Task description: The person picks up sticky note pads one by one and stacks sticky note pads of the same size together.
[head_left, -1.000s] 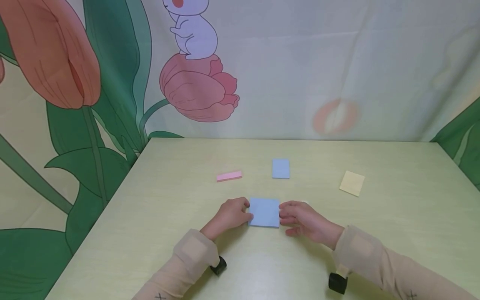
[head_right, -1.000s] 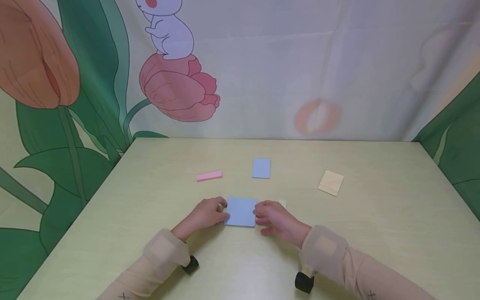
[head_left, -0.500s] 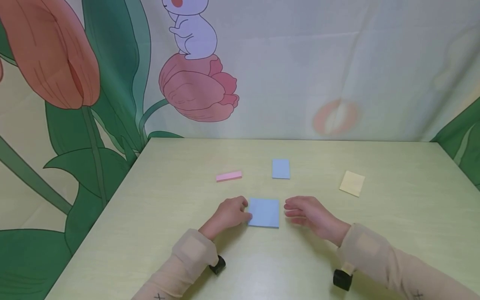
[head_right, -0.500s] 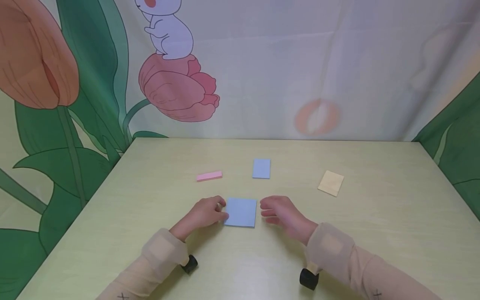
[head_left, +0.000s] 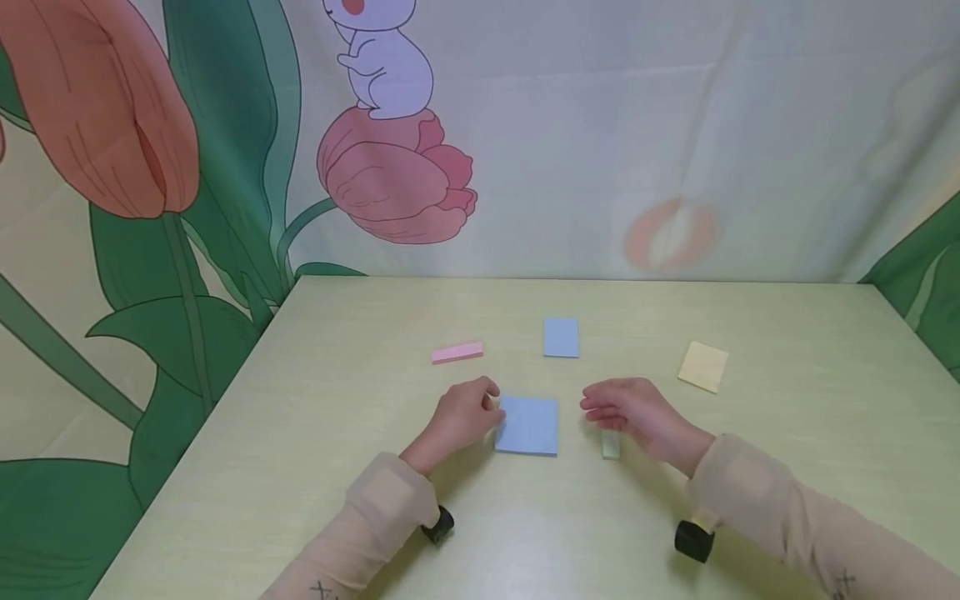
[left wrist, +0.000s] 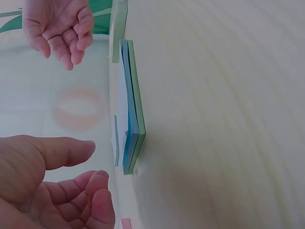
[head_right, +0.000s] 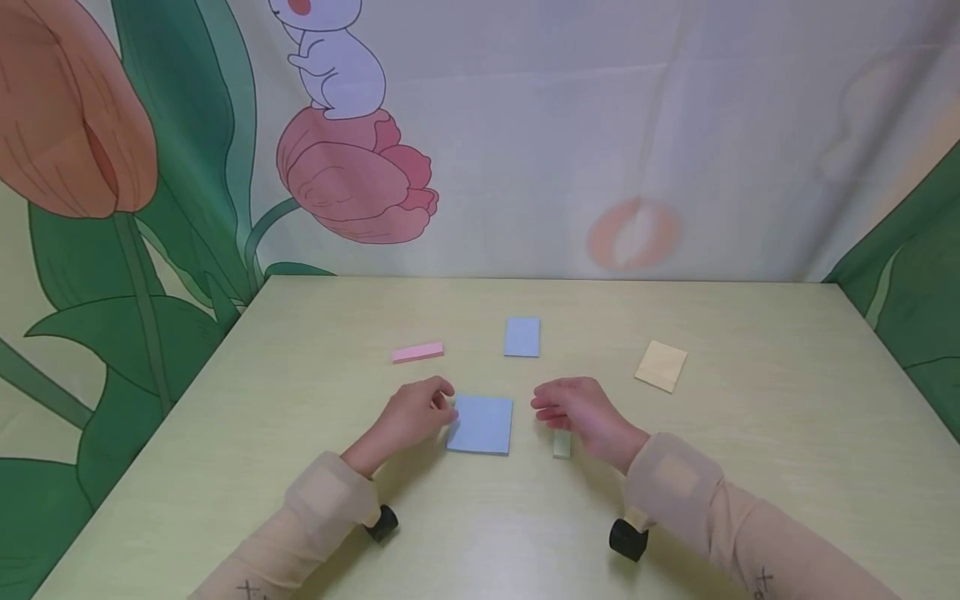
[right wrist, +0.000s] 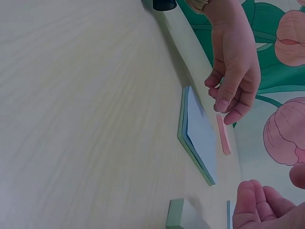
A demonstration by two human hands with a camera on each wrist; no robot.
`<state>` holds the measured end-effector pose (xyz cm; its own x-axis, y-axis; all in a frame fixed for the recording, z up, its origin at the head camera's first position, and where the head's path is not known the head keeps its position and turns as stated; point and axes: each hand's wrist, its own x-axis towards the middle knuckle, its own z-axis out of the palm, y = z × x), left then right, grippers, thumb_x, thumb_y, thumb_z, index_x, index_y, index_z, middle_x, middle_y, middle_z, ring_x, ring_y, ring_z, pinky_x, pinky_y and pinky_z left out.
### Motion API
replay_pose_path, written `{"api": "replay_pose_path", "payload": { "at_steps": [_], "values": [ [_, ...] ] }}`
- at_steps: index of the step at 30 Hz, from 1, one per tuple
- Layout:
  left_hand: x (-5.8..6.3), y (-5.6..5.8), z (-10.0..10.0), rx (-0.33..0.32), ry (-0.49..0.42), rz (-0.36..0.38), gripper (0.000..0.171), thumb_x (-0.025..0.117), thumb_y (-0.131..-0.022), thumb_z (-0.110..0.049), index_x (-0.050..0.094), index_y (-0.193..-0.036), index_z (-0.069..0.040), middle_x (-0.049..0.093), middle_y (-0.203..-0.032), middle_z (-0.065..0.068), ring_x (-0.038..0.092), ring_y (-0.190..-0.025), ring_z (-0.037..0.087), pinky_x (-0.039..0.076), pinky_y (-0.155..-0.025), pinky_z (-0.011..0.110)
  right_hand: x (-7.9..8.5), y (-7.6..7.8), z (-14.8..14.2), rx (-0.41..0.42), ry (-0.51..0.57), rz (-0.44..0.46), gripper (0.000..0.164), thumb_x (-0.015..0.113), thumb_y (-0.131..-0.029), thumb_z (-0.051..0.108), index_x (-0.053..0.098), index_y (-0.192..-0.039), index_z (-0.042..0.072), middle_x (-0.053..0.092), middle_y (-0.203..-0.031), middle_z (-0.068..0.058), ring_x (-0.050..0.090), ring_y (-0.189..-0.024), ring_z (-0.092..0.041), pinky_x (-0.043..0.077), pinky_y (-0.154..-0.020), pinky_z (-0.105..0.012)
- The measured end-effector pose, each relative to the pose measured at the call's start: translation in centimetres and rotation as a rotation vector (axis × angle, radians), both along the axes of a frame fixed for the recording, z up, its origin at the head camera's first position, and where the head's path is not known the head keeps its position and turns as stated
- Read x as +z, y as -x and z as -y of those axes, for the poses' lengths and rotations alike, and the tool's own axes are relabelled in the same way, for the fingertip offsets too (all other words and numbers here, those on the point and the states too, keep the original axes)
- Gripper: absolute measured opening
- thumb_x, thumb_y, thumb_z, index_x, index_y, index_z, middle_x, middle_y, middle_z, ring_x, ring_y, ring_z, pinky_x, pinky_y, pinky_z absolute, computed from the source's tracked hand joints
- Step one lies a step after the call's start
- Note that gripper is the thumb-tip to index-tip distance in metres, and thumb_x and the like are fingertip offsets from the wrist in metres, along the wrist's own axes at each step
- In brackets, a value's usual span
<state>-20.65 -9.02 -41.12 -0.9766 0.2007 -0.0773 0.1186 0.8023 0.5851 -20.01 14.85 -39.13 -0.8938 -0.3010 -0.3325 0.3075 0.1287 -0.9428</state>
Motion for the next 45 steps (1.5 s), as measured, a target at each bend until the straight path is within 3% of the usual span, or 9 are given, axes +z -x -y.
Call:
{"api": "replay_pose_path", "payload": {
  "at_steps": [6,23,38,45],
  "values": [
    [0.3,0.1,-0.6,-0.006,-0.004,0.011,0.027,0.062,-0.08,-0.015,0.057,-0.103,-0.002,0.057,-0.081,0.005,0.047,-0.067,0.015,0.039,-0.06,0.023,0.0,0.4,-0.3,0.0,-0.002,-0.007,0.042,0.048,-0.088,0.014,0.041,-0.118,-0.015,0.062,-0.085,0.001,0.059,-0.08,-0.012,0.047,-0.079,-0.026],
    [0.5,0.6,-1.5,-0.02,-0.056,-0.012,0.031,0.058,-0.081,-0.014,0.057,-0.109,-0.001,0.062,-0.095,0.008,0.055,-0.083,0.019,0.045,-0.074,0.03,0.0,2.0,-0.2,-0.031,-0.023,0.005,0.042,0.044,-0.09,0.013,0.039,-0.121,-0.014,0.061,-0.091,-0.002,0.059,-0.084,-0.013,0.045,-0.086,-0.029],
    [0.3,1.4,-2.5,-0.073,-0.068,-0.077,0.034,0.056,-0.082,-0.015,0.056,-0.114,0.0,0.062,-0.108,0.012,0.057,-0.1,0.025,0.044,-0.085,0.036,0.2,3.1,0.2,-0.034,-0.028,0.005,0.043,0.041,-0.091,0.015,0.036,-0.124,-0.013,0.057,-0.105,-0.009,0.056,-0.093,-0.018,0.035,-0.099,-0.039],
    [0.6,2.0,-3.3,-0.1,-0.072,-0.059,0.037,0.054,-0.084,-0.017,0.054,-0.118,-0.001,0.058,-0.117,0.013,0.054,-0.107,0.026,0.043,-0.089,0.038,0.4,3.9,0.5,-0.042,-0.029,-0.015,0.046,0.038,-0.092,0.016,0.032,-0.128,-0.012,0.05,-0.115,-0.017,0.051,-0.101,-0.023,0.03,-0.101,-0.042]
  ]
}}
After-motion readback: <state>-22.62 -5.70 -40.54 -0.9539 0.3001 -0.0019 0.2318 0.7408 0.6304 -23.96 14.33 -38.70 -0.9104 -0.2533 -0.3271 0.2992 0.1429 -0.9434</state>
